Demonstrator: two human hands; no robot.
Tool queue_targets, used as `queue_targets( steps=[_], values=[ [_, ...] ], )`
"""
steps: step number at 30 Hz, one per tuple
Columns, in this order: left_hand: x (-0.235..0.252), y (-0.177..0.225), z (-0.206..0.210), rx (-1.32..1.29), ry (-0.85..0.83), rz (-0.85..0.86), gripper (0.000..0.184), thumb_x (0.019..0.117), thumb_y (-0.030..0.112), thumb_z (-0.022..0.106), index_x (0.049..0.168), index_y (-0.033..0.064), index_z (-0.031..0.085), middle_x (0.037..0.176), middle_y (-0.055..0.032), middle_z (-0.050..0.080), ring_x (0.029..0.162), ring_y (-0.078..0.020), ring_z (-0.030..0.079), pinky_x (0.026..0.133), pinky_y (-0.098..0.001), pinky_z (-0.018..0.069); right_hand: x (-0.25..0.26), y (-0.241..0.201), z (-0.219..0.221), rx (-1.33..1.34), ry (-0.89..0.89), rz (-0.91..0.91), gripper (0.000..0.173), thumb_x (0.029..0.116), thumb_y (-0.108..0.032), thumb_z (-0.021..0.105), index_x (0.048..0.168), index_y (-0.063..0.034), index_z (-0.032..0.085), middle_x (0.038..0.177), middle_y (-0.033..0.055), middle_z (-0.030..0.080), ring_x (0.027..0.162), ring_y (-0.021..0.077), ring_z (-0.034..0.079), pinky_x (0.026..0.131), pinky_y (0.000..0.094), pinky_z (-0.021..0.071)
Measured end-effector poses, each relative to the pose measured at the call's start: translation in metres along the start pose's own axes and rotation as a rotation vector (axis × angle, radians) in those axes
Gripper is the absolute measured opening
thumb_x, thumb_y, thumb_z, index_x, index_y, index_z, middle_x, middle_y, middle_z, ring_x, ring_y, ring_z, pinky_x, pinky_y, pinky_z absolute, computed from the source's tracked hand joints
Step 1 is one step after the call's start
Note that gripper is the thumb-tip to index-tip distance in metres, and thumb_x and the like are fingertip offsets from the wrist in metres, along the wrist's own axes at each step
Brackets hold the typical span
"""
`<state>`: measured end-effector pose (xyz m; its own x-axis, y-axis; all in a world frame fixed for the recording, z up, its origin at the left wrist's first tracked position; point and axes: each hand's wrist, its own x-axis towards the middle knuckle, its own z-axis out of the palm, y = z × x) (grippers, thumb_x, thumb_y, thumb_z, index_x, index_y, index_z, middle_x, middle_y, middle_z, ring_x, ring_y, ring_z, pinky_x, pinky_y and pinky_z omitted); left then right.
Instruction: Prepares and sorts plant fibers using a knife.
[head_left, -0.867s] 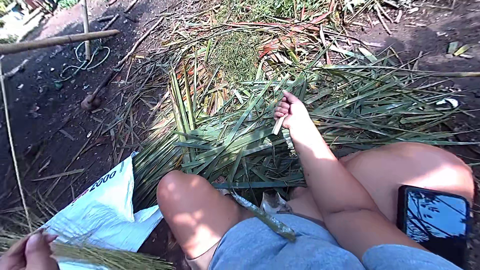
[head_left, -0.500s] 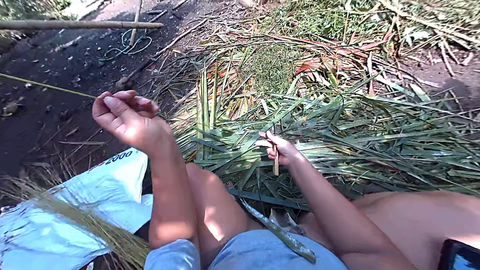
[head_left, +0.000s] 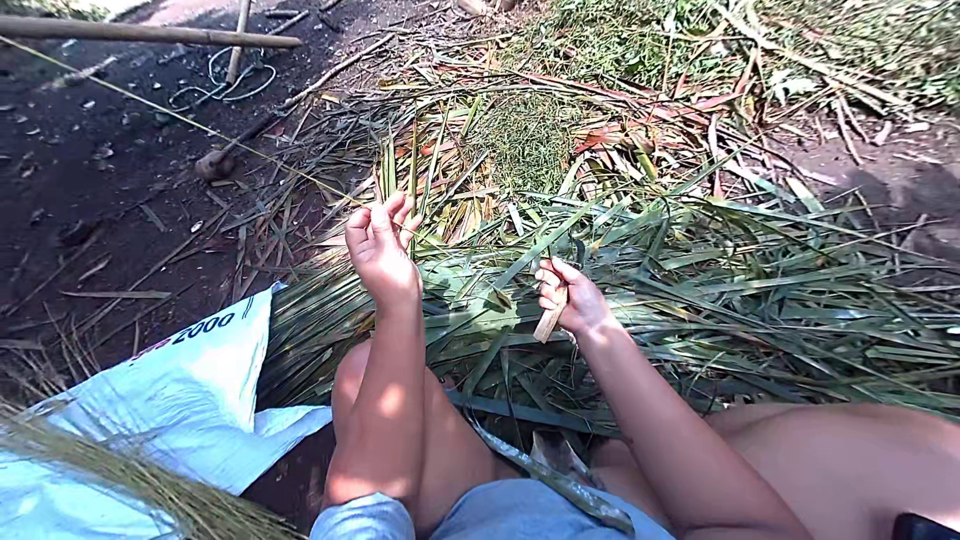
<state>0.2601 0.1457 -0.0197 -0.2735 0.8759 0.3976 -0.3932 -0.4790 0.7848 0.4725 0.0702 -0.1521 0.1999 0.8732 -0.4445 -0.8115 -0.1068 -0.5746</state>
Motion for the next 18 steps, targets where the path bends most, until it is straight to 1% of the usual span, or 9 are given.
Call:
queue_targets(
  steps=[3,6,8,10,11,12,14,16,18],
  values=[
    [0.002,-0.004,-0.002,-0.006,0.006,-0.103,0.011,0.1105,0.009,0.039,0.108,0.0108,0.05,0.1,-0.0062,0.076,0.091,-0.0196,0.076,0.078,-0.0361,0.0635,-0.007,0.006,0.009,-0.356,-0.048,-0.117,0.034,0.1135,-0.021,0.032,0.117,-0.003,0.061,0.062,-0.0037,0.052,0.04,0.0014,0.037,0.037,0.0156,0.0345],
    [0.008,-0.018,0.004,0.075,0.028,-0.321,0.01,0.1106,0.011,0.041,0.117,0.0051,0.046,0.1,-0.0078,0.073,0.089,-0.0169,0.074,0.078,-0.0333,0.0616,-0.027,0.012,0.029,-0.517,-0.27,-0.125,0.04,0.1126,-0.018,0.025,0.119,-0.0018,0.061,0.062,-0.0025,0.058,0.044,0.0037,0.049,0.045,0.0183,0.0465],
    [0.01,-0.045,0.003,0.115,0.06,-0.469,0.023,0.1106,0.013,0.042,0.129,-0.0005,0.046,0.108,-0.0135,0.071,0.091,-0.0186,0.073,0.078,-0.0341,0.0605,-0.049,0.023,0.043,-0.576,-0.509,-0.087,0.04,0.1103,-0.024,0.026,0.121,-0.0065,0.06,0.074,-0.0016,0.068,0.058,0.0075,0.064,0.06,0.0238,0.058],
    [0.012,-0.076,0.001,0.138,0.061,-0.587,0.03,0.1112,0.014,0.041,0.136,-0.0018,0.044,0.116,-0.0172,0.07,0.095,-0.0198,0.072,0.079,-0.0353,0.0594,-0.071,0.037,0.056,-0.641,-0.708,-0.071,0.043,0.1071,-0.043,0.041,0.127,-0.0105,0.06,0.09,-0.0005,0.074,0.076,0.0124,0.072,0.074,0.0301,0.0617],
    [0.009,-0.092,-0.002,0.171,0.044,-0.621,0.032,0.1117,0.016,0.04,0.137,-0.0022,0.044,0.117,-0.0177,0.07,0.095,-0.0195,0.072,0.08,-0.0351,0.0598,-0.082,0.043,0.061,-0.674,-0.771,-0.064,0.046,0.1066,-0.045,0.042,0.13,-0.0091,0.06,0.095,0.001,0.075,0.081,0.0144,0.073,0.079,0.0327,0.0624],
    [0.008,-0.106,-0.004,0.203,0.03,-0.643,0.033,0.1119,0.017,0.04,0.138,-0.0026,0.044,0.117,-0.0185,0.07,0.094,-0.0199,0.072,0.079,-0.0353,0.0593,-0.092,0.048,0.065,-0.689,-0.825,-0.046,0.045,0.1074,-0.04,0.04,0.132,-0.0075,0.059,0.097,0.0022,0.075,0.085,0.0157,0.073,0.082,0.0344,0.0623],
    [0.002,-0.133,-0.012,0.252,0.023,-0.657,0.033,0.1119,0.017,0.04,0.137,-0.0041,0.046,0.116,-0.0192,0.07,0.093,-0.0213,0.073,0.078,-0.037,0.0607,-0.106,0.056,0.066,-0.667,-0.931,0.012,0.041,0.1094,-0.035,0.038,0.131,-0.0073,0.06,0.096,0.0019,0.075,0.085,0.014,0.073,0.083,0.0336,0.0616],
    [-0.006,-0.15,-0.018,0.306,0.037,-0.684,0.033,0.1119,0.018,0.04,0.136,-0.0036,0.048,0.115,-0.019,0.071,0.092,-0.0219,0.073,0.076,-0.0375,0.0598,-0.116,0.062,0.065,-0.595,-1.023,0.12,0.038,0.1104,-0.038,0.04,0.125,-0.0115,0.064,0.087,-0.0012,0.075,0.078,0.0099,0.072,0.078,0.029,0.0612],
    [-0.013,-0.149,-0.017,0.359,0.045,-0.73,0.033,0.1121,0.018,0.039,0.137,-0.0023,0.048,0.118,-0.0189,0.07,0.097,-0.024,0.072,0.079,-0.0405,0.0589,-0.122,0.067,0.065,-0.508,-1.058,0.254,0.036,0.1097,-0.038,0.042,0.12,-0.0116,0.064,0.085,0.0006,0.076,0.073,0.0118,0.074,0.073,0.0291,0.0628]
  ],
)
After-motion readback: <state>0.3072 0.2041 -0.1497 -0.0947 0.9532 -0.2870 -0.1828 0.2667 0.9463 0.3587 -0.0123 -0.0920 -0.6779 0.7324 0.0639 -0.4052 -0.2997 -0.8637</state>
